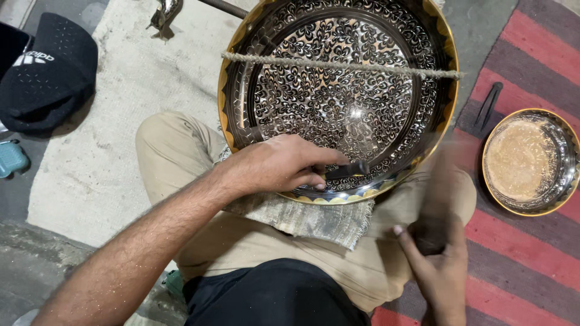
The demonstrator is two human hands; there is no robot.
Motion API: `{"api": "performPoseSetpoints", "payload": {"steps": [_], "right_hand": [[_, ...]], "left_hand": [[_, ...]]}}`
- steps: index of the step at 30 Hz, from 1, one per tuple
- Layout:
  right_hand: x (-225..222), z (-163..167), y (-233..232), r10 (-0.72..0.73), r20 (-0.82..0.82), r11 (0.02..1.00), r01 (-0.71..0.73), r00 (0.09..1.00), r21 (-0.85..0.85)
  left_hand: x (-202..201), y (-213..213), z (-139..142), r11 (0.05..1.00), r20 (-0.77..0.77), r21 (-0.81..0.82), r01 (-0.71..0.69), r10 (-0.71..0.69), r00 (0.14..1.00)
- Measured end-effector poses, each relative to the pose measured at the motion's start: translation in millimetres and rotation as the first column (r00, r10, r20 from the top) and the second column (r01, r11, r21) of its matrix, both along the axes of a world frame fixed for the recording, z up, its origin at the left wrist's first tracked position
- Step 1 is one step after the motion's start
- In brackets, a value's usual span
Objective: The person sits cross-legged and repeatedly strikes a metal tray with a hammer while holding a chisel against its surface. The tray is secured with a rope and rests on a cloth on the person's lap.
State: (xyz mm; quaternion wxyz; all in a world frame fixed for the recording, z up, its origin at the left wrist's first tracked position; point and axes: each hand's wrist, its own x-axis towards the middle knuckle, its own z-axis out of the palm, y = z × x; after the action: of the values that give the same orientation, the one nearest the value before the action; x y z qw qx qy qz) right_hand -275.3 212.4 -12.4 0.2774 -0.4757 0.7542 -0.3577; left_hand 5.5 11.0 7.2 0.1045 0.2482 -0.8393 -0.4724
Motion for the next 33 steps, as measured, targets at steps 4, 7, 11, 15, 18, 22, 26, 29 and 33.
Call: {"api": "performPoseSetpoints", "payload": {"steps": [4, 7, 11, 15, 18, 22, 26, 29, 33], "right_hand": [[-3.3, -1.0, 6.1, 0.114, -0.195, 0.991, -0.096, 0.974, 0.097], [2.7, -5.2, 11.4, 0.034, -0.054, 0.999, -0.033, 0.998, 0.021], [4.8, -8.3, 16.7, -0.123, 0.015, 0.979, 0.119, 0.992, 0.168], [1.7, -10.6, 21.2, 0.112, -0.404, 0.987, -0.055, 0.908, 0.151], [0.3, -12.8, 22.4, -0.142, 0.163, 0.989, 0.133, 0.976, 0.064], [-1.4, -12.5, 23.3, 0.053, -0.326, 0.993, -0.016, 0.944, 0.114], [-1.8, -13.2, 24.3, 0.023, -0.321, 0.993, 0.016, 0.947, 0.118], [-3.2, -16.0, 26.0, -0.090, -0.157, 0.980, 0.115, 0.983, 0.162], [-7.9, -18.8, 29.4, 0.017, -0.304, 0.998, 0.000, 0.952, 0.056]], "left_hand": [[-1.1, 0.0, -0.7, 0.999, 0.091, 0.040, -0.004, 0.000, 0.996], [-0.8, 0.6, -1.3, 1.000, 0.067, 0.028, -0.006, 0.004, 0.998], [0.3, 0.0, -1.4, 0.999, 0.071, 0.035, -0.002, 0.000, 0.997], [0.8, 1.3, -0.6, 1.000, 0.032, 0.008, -0.008, 0.008, 0.999], [-0.1, 1.6, 0.1, 0.999, 0.082, 0.044, -0.012, 0.008, 0.997], [1.5, 0.4, 0.6, 1.000, 0.070, 0.025, 0.001, -0.002, 0.998], [3.4, 0.9, 0.3, 0.999, 0.058, 0.032, 0.003, -0.004, 0.998], [3.6, 0.8, 0.0, 1.000, 0.039, 0.028, -0.002, 0.001, 0.999], [0.8, 1.7, 0.4, 0.998, 0.064, 0.063, -0.009, 0.005, 0.998]]}}
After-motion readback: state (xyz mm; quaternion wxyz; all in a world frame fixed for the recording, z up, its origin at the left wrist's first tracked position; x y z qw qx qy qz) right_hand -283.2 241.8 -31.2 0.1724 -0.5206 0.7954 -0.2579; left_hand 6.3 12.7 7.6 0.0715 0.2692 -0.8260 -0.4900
